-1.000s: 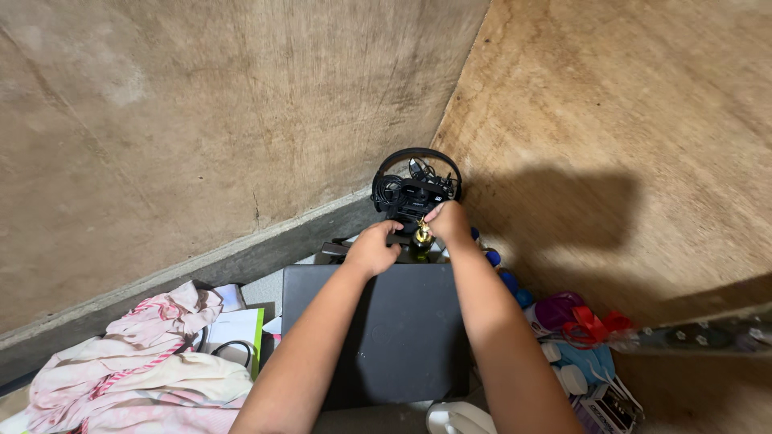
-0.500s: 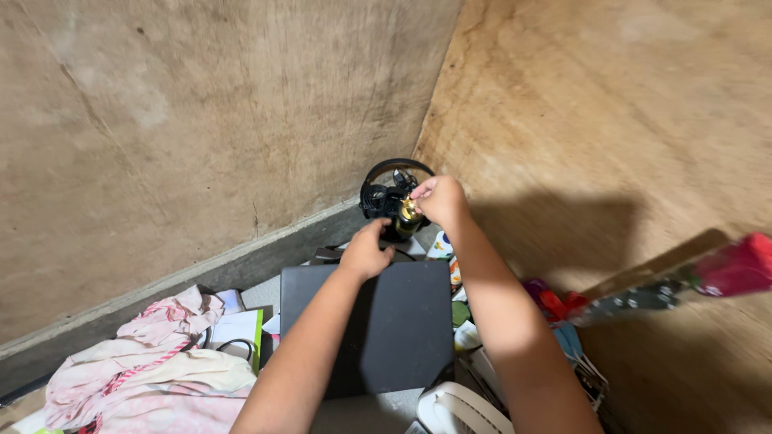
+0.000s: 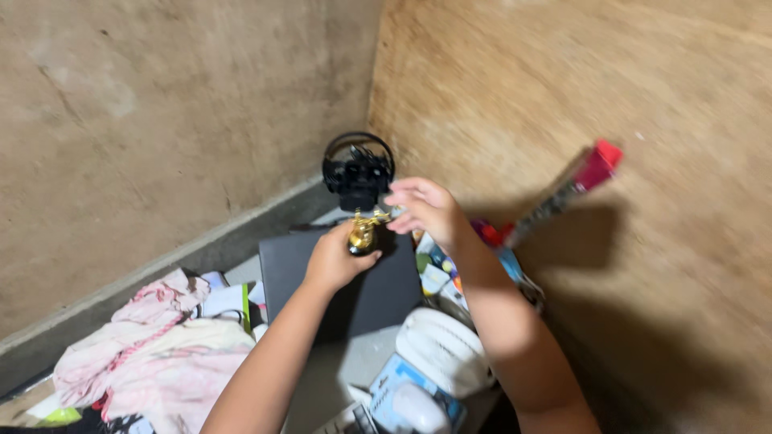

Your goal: The person organizes several electronic and personal items on a desk, including untangling and moving a headset, placing a laptop, handling a small trophy, and folding a piece of cloth.

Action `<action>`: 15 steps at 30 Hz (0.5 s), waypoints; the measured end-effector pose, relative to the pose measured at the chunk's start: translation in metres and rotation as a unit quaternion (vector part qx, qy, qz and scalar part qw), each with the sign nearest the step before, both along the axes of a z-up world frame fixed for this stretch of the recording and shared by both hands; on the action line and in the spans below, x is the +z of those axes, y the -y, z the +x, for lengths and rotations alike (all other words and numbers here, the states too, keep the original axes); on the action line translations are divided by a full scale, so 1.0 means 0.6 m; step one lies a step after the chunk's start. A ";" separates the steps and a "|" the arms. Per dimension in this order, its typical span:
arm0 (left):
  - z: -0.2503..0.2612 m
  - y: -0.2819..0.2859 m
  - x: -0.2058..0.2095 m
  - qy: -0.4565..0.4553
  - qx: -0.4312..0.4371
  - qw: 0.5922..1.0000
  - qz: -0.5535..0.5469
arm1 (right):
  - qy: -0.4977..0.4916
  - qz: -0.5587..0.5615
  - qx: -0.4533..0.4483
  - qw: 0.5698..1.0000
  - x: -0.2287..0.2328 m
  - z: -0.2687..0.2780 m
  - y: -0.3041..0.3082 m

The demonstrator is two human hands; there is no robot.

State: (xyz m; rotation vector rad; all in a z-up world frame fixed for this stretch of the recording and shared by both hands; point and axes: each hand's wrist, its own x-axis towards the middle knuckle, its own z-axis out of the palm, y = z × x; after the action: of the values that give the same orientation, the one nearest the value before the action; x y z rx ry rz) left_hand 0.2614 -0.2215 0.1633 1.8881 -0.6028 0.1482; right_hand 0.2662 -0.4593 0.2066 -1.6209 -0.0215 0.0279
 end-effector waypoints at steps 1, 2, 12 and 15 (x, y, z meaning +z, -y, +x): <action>-0.020 -0.009 -0.009 -0.006 -0.004 1.000 0.001 | 0.006 0.002 -0.043 0.999 -0.032 -0.037 0.021; -0.038 -0.017 -0.020 -0.041 -0.007 0.999 0.004 | 0.000 0.003 -0.047 0.999 -0.065 -0.072 0.046; -0.176 -0.090 -0.075 -0.090 -0.021 0.996 0.013 | -0.138 -0.462 -0.097 0.871 -0.187 -0.364 0.060; -0.191 -0.103 -0.071 -0.144 -0.021 0.989 0.015 | -0.162 -0.449 -0.112 0.872 -0.177 -0.380 0.034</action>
State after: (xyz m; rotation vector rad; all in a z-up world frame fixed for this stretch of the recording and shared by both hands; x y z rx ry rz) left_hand 0.1471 -0.1595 0.1204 1.8802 -0.4475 -0.1598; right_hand 0.0380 -0.4800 0.1006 -2.5217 0.5094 0.1501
